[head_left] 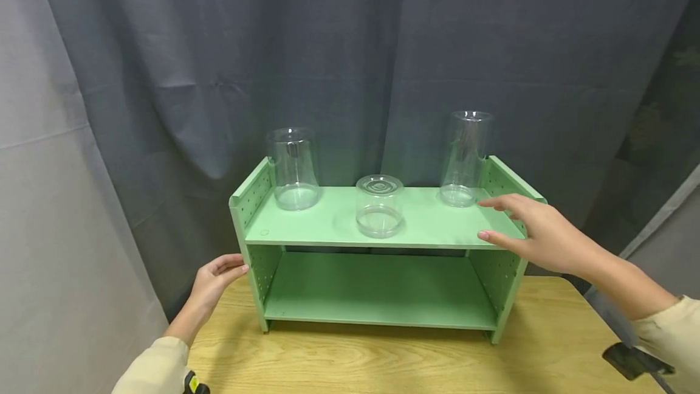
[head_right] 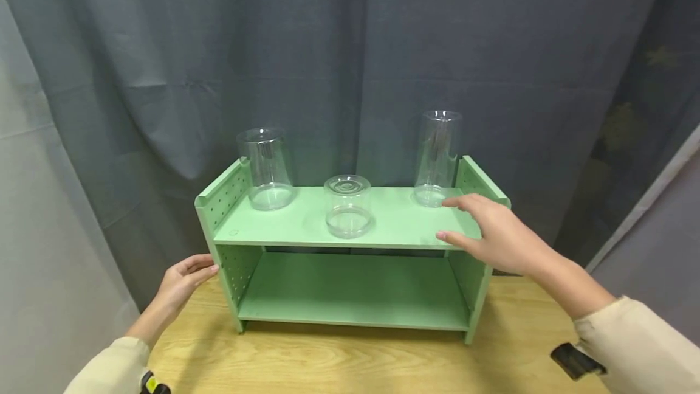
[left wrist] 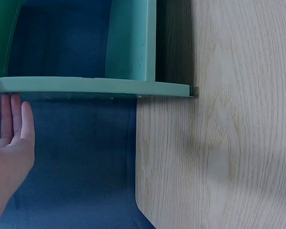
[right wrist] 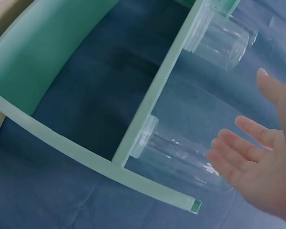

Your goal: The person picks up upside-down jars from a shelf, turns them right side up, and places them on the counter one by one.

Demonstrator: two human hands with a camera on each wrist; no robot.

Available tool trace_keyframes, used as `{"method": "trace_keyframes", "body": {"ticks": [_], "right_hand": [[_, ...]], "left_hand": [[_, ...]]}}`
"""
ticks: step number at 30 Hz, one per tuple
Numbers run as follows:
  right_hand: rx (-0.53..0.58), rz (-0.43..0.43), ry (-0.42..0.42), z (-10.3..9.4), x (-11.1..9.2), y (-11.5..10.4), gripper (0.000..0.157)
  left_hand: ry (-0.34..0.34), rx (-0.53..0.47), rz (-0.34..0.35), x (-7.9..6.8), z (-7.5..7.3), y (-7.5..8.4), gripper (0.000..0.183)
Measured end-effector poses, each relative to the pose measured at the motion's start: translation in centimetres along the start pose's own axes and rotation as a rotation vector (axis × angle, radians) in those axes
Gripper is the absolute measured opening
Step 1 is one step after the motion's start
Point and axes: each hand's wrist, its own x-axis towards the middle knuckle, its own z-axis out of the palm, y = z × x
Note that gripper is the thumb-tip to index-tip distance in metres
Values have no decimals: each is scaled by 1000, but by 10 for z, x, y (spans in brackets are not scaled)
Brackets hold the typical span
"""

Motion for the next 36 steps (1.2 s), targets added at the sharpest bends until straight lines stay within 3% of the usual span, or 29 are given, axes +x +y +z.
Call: {"method": "trace_keyframes", "body": {"ticks": [6,17,24,36], "right_hand": [[50,64,-78,-10,12,9,44],[114,227,-181,-25,41,27,47],[123,350,-224,-29,71,38,65],[206,478,-220,-22,115,52,86]], "left_hand": [[-45,-7,0,2,-5,1,42],[-79,-143,-21,3,-7,-1,28],[-72,-121,-37,5,-8,0,35],[-98,-116,-65,3,-6,-3,48]]}}
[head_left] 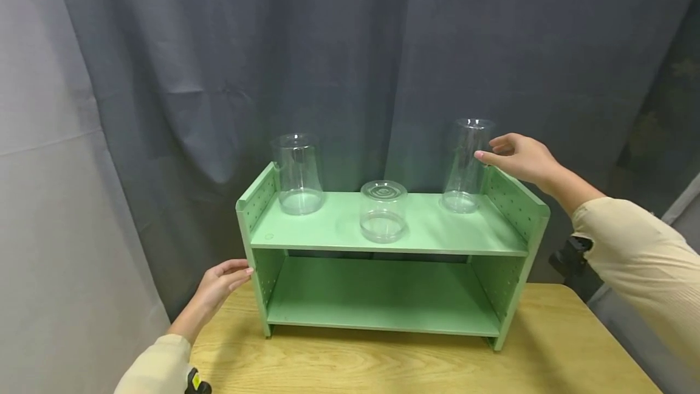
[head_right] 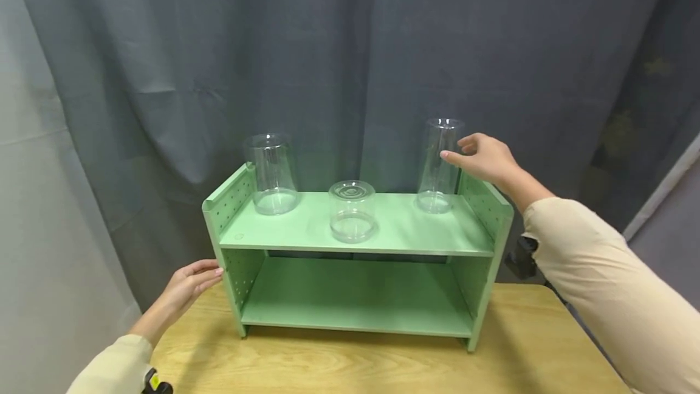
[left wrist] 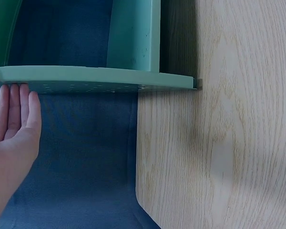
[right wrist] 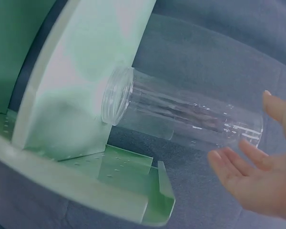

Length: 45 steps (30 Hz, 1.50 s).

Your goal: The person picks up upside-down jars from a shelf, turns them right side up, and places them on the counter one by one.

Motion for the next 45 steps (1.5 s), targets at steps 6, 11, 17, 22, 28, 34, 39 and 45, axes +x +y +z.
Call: {"method": "trace_keyframes", "body": {"ticks": [6,11,17,22,28,34,39,45], "right_hand": [[66,104,39,0,15,2,97],[119,176,67,2,25,4,107],[323,259,135,12,38,2,117],[477,309,206,21,47,-4,121],[517,339,271,23,51,-5,112],[580,384,301,21,49,-2,105],[622,365,263,17,43,-1,108],[625,307,228,19,31,-6,111]], "left_hand": [[2,-4,9,1,4,0,48],[7,-9,1,2,7,1,48],[10,-39,11,2,10,4,48],[21,-49,3,2,12,4,46],[-3,-38,22,6,18,3,48],[-8,-31,-2,10,24,3,50],[15,-25,-14,11,24,3,49],[15,-24,-11,10,22,2,50]]}}
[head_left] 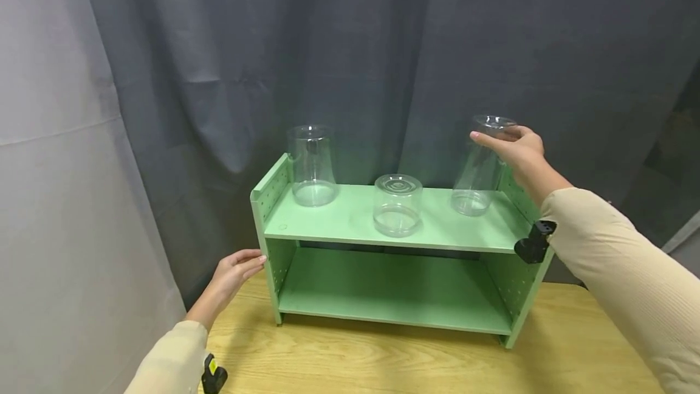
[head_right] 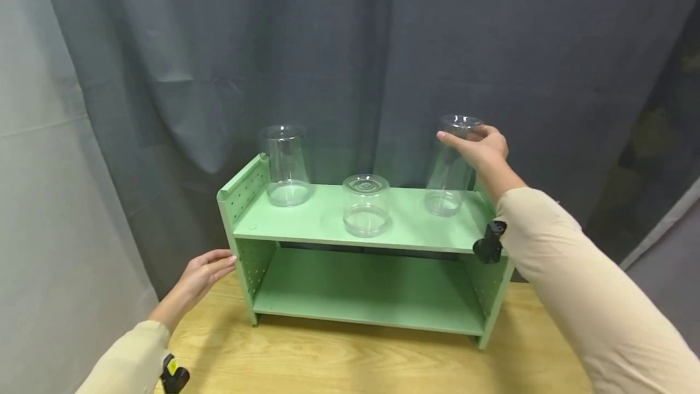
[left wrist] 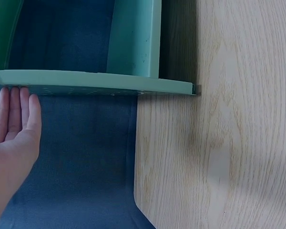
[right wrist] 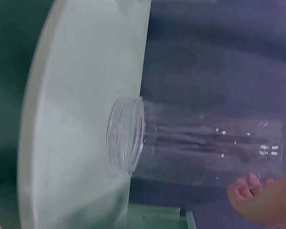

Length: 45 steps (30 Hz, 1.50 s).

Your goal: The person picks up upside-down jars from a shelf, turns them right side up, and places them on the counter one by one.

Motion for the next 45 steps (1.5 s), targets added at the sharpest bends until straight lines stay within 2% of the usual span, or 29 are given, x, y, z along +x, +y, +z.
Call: {"method": "trace_keyframes", "body": {"ticks": [7,11,13,18,22,26,32,35,38,45], "right_hand": [[13,-19,-43,2,-27,1,114],[12,-54,-41,2,-42,0,106],[17,-81,-36,0,-48,0,96],[35,-150,-30,-10,-65,0,56],[130,-216,-57,-21,-79,-1,41],[231,-252,-70,-30,-91,-2,42],[246,-245,-87,-42,-109,0,43],[317,-265,-108,-48,-117,6,45],[445,-297,-128,-53,-126,14,46],[643,-380,-174,-61,-138,35,45]], "left_hand": [[16,-8,5,-3,-5,0,50],[4,-11,6,-5,-7,1,51],[2,-22,8,-5,-8,1,51],[4,-32,6,-5,-7,4,52],[-3,-29,10,-5,-7,11,52],[-9,-30,13,-5,-7,18,52],[-11,-32,6,-8,-8,22,54],[-8,-31,-5,-11,-7,22,53],[-7,-22,-8,-16,-6,21,53],[-2,72,10,-25,-8,20,54]]}}
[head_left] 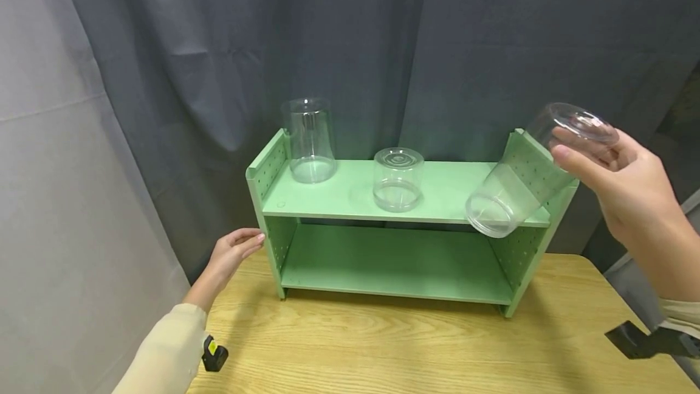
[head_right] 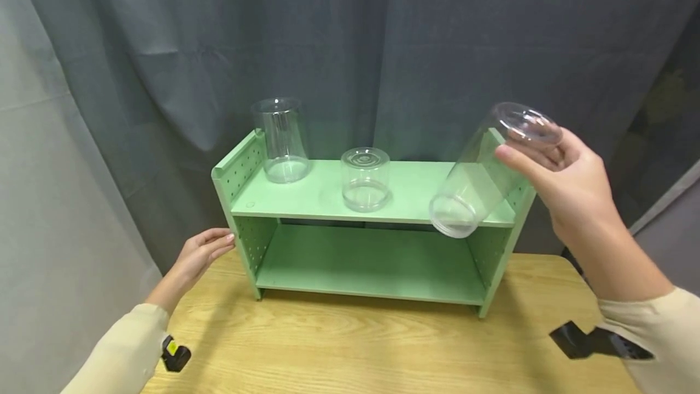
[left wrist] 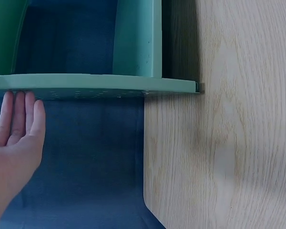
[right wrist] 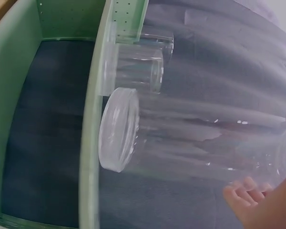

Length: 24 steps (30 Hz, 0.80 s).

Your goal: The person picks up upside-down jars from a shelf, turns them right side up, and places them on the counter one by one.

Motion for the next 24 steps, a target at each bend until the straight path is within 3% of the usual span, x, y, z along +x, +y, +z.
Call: {"method": "trace_keyframes", "body": {"ticks": [4,8,11,19,24], "right_hand": [[95,-100,-92,-7,-13,18,48],[103,-160,-144,-11,-33,40,50],[91,-158,-137,-12,-48,54,52],[231,-202,-185,-10,-73,102,49],[334,-185,-184,-4,-83,125,45]], "left_hand": [[55,128,-13,-11,4,-2,51],[88,219,-48,-29,16,-8,52],[92,212,-61,-42,26,-13,55],[45,145,-36,-66,54,-15,57],[-13,140,43,-71,74,-8,55]]}}
